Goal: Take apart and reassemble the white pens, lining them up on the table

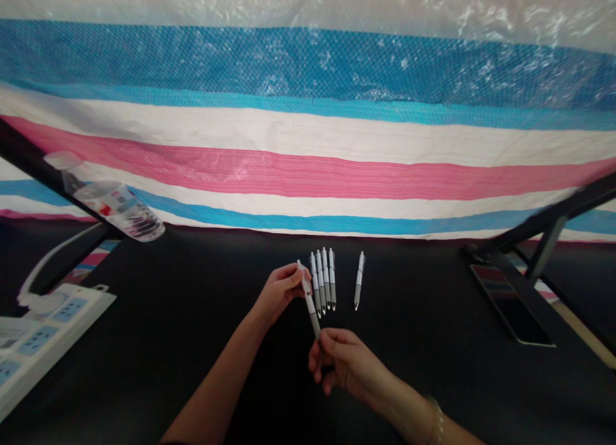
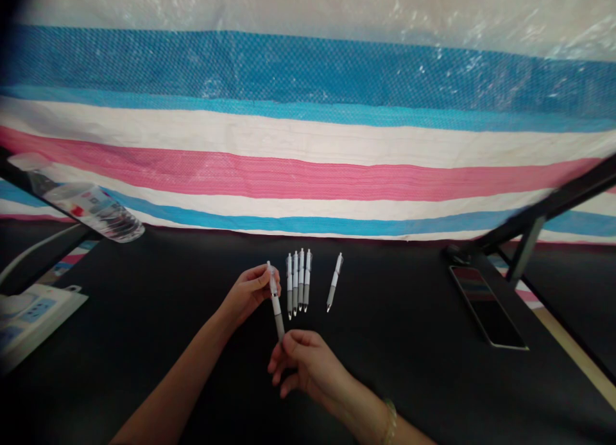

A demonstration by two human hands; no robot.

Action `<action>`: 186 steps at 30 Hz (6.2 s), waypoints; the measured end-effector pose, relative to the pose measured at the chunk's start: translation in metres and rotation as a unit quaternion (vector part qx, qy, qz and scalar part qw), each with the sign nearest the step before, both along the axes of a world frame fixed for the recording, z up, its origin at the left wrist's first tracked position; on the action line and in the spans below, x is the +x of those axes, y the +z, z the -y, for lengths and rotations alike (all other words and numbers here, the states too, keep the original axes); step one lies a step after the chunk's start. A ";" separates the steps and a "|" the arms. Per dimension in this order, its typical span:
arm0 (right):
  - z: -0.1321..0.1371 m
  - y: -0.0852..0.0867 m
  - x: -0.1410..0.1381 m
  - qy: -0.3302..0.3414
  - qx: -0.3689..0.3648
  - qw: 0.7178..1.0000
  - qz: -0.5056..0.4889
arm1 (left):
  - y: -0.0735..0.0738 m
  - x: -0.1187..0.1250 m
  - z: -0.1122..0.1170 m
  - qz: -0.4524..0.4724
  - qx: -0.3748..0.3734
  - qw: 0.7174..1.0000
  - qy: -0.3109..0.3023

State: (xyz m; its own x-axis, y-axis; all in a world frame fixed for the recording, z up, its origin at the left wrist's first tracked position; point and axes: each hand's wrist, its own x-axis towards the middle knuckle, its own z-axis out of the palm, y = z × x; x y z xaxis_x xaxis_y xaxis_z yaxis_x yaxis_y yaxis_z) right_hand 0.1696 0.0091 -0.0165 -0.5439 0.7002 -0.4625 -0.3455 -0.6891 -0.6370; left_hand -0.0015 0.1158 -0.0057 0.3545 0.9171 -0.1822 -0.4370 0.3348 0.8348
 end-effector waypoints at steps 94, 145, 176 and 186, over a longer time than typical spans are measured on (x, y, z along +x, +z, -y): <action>0.006 0.012 0.001 0.110 0.017 0.994 0.005 | 0.003 0.009 0.003 -0.137 0.049 0.979 0.145; -0.031 0.037 0.056 -0.232 0.381 0.667 0.597 | 0.004 0.002 0.004 -0.244 0.122 0.956 0.107; 0.009 0.001 -0.005 -0.005 0.167 0.971 0.170 | 0.010 -0.007 0.004 -0.132 0.081 0.988 -0.003; -0.001 0.007 0.000 0.003 0.013 1.000 0.008 | 0.010 -0.007 0.000 -0.064 0.025 0.998 0.009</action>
